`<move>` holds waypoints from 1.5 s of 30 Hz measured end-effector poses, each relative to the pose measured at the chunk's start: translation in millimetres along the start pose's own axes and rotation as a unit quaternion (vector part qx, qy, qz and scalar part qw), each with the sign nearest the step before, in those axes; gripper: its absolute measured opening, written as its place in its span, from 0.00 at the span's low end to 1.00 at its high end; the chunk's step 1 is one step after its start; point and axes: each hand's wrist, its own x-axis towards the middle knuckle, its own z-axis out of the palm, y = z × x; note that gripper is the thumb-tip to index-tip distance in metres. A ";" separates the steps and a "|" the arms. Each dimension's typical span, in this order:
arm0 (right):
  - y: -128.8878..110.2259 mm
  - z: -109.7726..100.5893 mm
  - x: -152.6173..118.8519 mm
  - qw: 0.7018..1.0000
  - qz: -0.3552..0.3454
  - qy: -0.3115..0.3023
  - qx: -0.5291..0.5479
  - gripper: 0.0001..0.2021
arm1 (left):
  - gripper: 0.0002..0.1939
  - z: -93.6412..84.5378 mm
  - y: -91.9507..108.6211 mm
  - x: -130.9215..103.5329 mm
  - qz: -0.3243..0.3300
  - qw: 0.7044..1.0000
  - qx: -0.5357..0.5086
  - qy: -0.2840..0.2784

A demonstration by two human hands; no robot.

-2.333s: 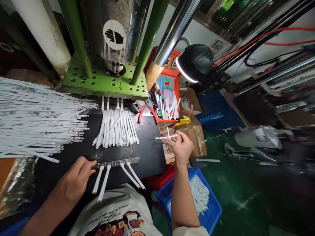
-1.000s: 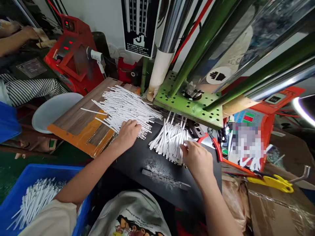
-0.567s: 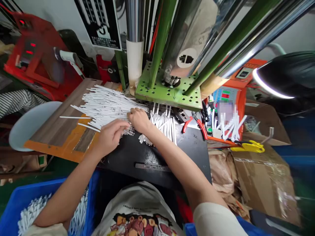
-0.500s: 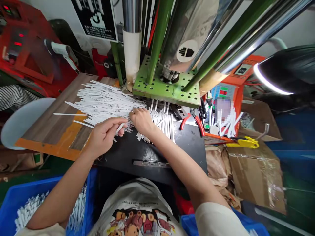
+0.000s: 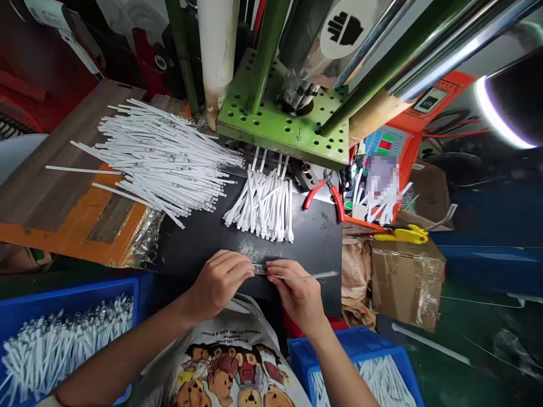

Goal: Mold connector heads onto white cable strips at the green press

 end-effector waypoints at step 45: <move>7.9 -16.7 0.6 0.999 0.045 0.020 0.001 0.06 | 0.10 -71.5 -35.3 21.6 -0.182 0.953 -0.187 0.153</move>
